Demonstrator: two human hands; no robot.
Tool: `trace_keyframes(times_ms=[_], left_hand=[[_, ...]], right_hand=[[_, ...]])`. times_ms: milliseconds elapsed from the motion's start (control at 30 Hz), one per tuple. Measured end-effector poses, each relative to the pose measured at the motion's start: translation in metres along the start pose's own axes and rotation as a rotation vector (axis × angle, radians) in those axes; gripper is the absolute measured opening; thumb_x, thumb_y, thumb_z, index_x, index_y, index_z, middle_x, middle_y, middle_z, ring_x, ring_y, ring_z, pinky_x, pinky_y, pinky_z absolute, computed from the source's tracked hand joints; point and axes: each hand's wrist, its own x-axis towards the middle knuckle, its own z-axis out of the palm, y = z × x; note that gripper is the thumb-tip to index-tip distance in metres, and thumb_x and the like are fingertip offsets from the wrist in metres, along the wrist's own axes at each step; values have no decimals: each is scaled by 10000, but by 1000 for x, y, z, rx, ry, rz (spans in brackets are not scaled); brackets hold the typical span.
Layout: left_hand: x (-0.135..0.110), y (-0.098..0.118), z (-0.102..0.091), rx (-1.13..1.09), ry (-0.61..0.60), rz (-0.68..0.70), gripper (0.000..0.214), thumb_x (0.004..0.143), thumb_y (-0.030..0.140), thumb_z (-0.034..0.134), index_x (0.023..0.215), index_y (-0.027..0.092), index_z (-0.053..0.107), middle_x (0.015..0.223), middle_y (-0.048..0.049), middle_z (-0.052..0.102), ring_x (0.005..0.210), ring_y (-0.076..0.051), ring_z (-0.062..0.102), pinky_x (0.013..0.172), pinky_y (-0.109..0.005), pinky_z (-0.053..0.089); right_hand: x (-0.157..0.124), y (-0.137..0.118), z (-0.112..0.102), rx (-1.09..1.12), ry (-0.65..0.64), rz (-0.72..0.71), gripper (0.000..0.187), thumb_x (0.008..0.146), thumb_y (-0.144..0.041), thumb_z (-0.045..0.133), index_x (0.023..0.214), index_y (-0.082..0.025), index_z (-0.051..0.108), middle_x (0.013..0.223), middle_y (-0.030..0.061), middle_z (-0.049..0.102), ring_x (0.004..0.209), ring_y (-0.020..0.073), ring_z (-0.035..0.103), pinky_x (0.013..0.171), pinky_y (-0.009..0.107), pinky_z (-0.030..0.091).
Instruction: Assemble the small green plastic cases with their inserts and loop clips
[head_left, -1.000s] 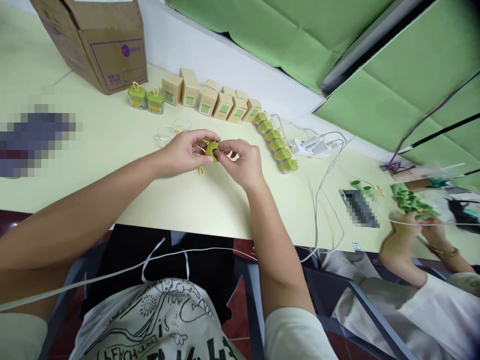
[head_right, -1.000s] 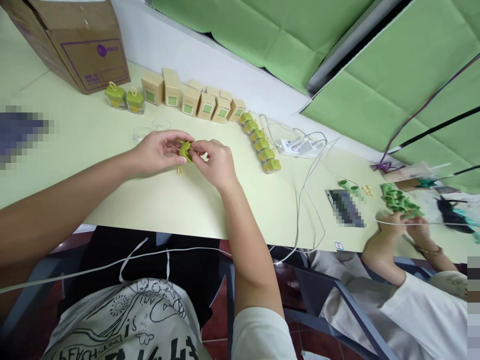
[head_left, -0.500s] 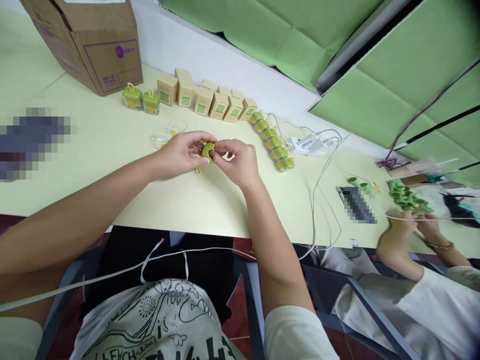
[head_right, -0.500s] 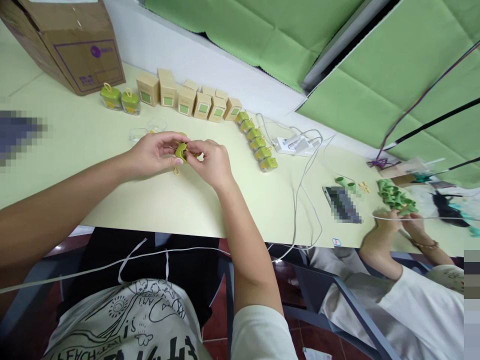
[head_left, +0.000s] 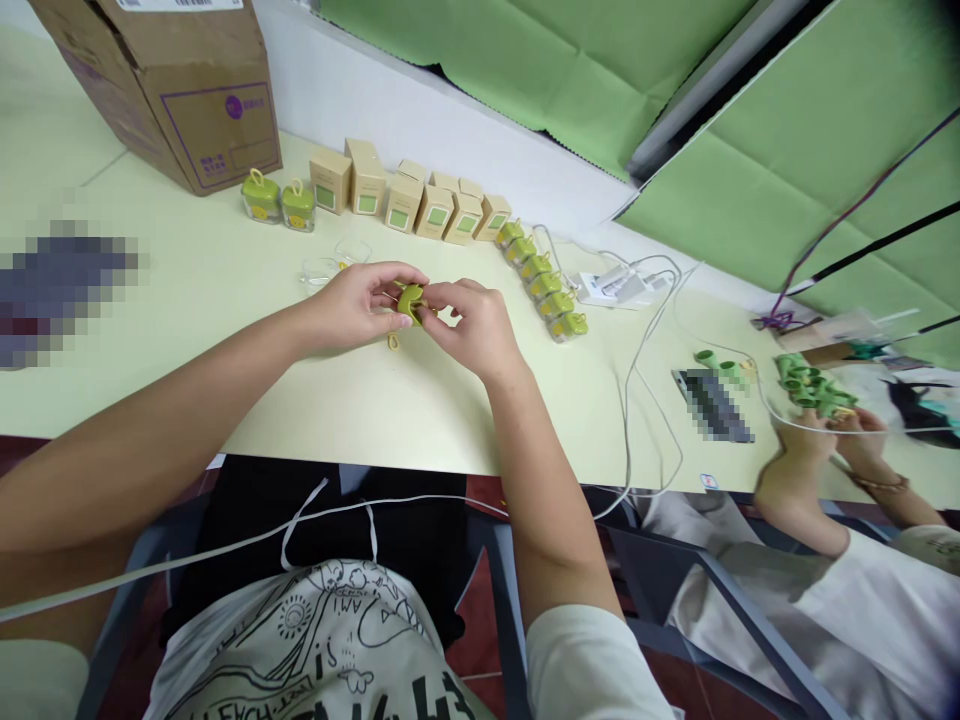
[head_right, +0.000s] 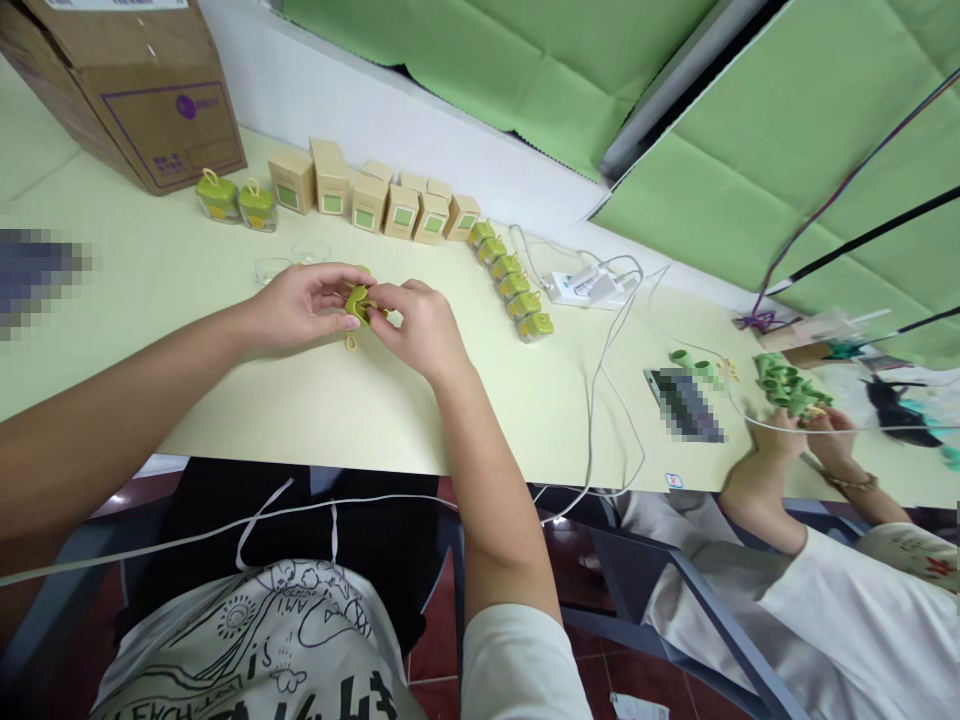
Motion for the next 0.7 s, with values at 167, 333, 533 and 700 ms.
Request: trace_keyframes(times_ms=[167, 333, 533, 700], left_hand=[[1, -3, -2, -2, -8, -14, 602, 783, 313, 1006, 1373, 243, 913, 1364, -112, 879, 1239, -344, 855, 1204, -602, 719], [2, -6, -2, -42, -16, -26, 622, 767, 311, 1032, 1373, 241, 910, 1300, -110, 879, 1232, -353, 857, 1186, -604, 720], [1, -4, -2, -14, -18, -12, 611, 777, 308, 1023, 1371, 231, 905, 1301, -111, 874, 1224, -351, 854, 1203, -615, 703], [0, -3, -1, 1, -13, -9, 598, 789, 316, 1010, 1371, 239, 900, 1336, -113, 878, 1233, -343, 847, 1199, -599, 706]], right_hand=[[0, -2, 0, -22, 1, -35, 233, 1080, -253, 698, 1116, -276, 927, 942, 38, 904, 883, 246, 765, 847, 389, 612], [2, -5, -1, 29, -15, 0, 217, 1060, -254, 700, 1108, -277, 910, 905, 26, 876, 869, 234, 765, 885, 382, 631], [2, -6, 3, 59, 12, 29, 133, 1022, -262, 722, 974, -271, 846, 854, 13, 830, 809, 209, 733, 850, 356, 607], [2, -6, 5, 66, 6, 47, 150, 1034, -290, 735, 914, -271, 823, 839, 14, 815, 796, 203, 725, 861, 354, 609]])
